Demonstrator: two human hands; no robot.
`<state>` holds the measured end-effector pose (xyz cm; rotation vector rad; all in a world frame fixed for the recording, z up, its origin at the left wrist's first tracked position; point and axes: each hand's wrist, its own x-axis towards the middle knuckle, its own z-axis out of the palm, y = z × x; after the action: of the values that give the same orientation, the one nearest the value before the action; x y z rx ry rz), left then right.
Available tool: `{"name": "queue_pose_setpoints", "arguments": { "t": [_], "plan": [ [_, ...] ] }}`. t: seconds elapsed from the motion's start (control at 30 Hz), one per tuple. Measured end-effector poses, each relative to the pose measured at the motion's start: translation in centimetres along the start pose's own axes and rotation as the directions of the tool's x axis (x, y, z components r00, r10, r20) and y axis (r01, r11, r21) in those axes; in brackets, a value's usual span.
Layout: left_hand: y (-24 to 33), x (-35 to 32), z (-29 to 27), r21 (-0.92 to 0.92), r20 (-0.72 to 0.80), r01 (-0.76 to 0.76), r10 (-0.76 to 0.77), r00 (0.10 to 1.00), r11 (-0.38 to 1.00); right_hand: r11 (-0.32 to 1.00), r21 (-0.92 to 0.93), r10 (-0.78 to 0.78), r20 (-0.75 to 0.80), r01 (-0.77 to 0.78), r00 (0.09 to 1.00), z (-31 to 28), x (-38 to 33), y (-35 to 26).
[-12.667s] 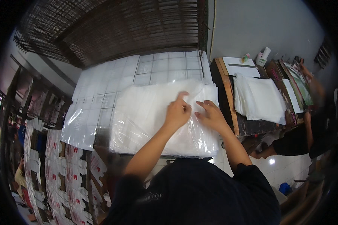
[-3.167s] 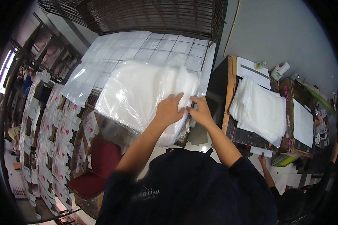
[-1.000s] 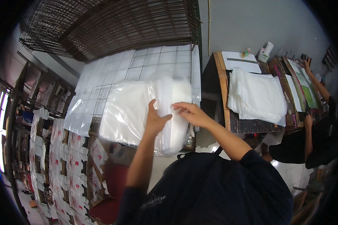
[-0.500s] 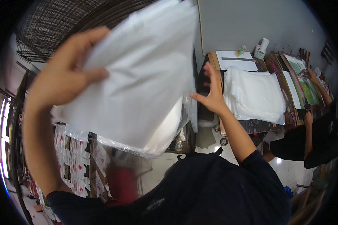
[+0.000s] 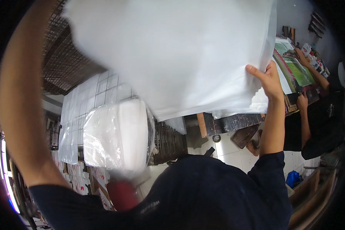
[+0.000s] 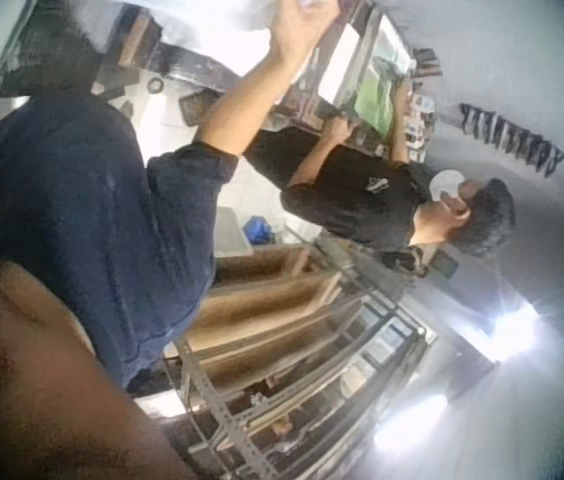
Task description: The person unpacks a large bundle of white plastic bags from a wire rack and places them onto a table. They then repeatedly pick up individual bags, unfold them to display a printed logo, and place them back onto the rack.
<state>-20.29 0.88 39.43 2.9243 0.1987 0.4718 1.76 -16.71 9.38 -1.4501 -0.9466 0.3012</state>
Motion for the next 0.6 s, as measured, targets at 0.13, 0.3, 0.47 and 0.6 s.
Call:
{"name": "queue_pose_setpoints", "arguments": {
  "t": [0.13,0.3,0.47,0.6],
  "plan": [
    [-1.7,6.1,6.8,-0.105,0.001,0.114,-0.114,0.993,0.988,0.978,-0.207,-0.036,-0.177,-0.001,0.984,-5.9,2.9,5.1],
    [-8.7,13.8,19.3,0.098,-0.047,-0.406,0.412,0.91,0.909,0.687,-0.712,-0.478,-0.298,0.141,0.826,-12.4,0.2,13.7],
    [-15.8,10.4,37.5,0.333,-0.059,-0.504,0.551,0.833,0.797,0.429,-0.899,-0.37,-0.079,0.094,0.926,-10.7,-6.0,25.2],
    [-20.8,3.1,52.8,0.386,0.22,-0.295,0.224,0.95,0.874,0.358,-0.931,0.142,-0.023,-0.073,0.99,-7.5,-11.0,32.9]
  ]
}}
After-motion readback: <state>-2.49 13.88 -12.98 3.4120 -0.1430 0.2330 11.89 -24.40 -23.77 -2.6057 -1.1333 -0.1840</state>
